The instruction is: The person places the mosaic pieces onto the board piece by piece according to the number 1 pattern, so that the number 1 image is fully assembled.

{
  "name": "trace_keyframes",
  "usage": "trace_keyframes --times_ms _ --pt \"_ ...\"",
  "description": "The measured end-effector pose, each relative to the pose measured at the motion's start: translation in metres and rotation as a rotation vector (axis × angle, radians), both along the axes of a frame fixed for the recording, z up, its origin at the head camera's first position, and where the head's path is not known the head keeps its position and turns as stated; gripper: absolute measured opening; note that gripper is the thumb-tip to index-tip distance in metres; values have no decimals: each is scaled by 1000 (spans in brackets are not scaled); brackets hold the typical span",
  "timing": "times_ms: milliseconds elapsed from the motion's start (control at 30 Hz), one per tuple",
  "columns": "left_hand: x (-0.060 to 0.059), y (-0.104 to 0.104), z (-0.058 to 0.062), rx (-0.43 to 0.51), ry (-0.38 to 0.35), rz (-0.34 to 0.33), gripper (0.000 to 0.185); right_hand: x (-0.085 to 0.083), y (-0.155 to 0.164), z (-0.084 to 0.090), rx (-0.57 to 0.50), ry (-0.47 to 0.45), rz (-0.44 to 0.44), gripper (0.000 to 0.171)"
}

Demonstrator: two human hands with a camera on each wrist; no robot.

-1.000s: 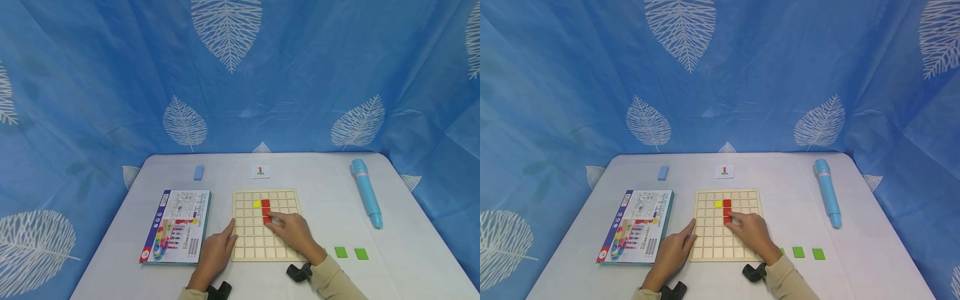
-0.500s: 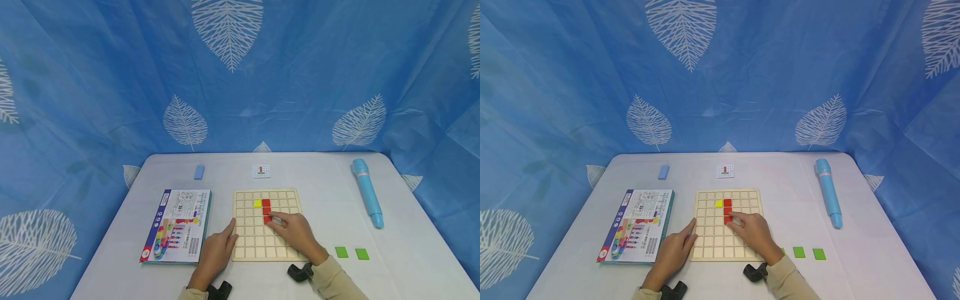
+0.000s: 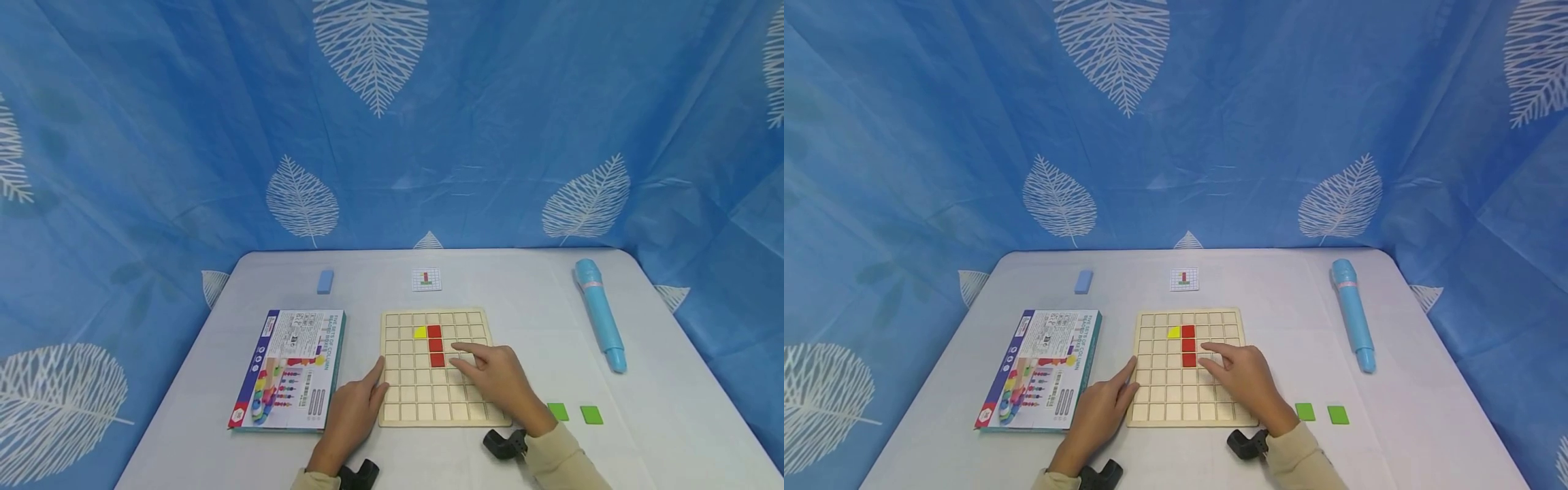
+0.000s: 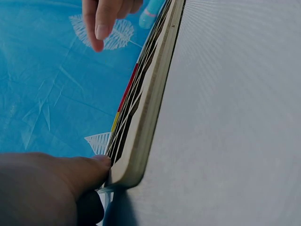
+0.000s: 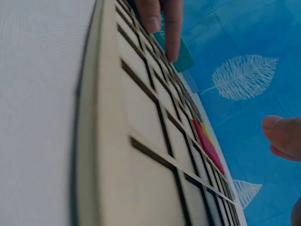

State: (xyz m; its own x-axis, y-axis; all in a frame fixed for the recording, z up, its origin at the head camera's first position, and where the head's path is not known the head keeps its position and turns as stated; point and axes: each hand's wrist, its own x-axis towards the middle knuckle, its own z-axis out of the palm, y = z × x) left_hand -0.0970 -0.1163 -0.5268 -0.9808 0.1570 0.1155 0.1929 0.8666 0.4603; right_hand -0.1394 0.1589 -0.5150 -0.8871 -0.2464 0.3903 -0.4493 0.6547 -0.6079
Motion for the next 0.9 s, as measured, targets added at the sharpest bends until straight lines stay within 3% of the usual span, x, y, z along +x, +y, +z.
trace_keyframes --times_ms 333,900 --pt "2 1 1 -10 -25 8 52 20 49 15 34 -81 -97 30" --pt "2 1 3 -8 -17 -1 51 71 145 12 73 -252 -348 26"
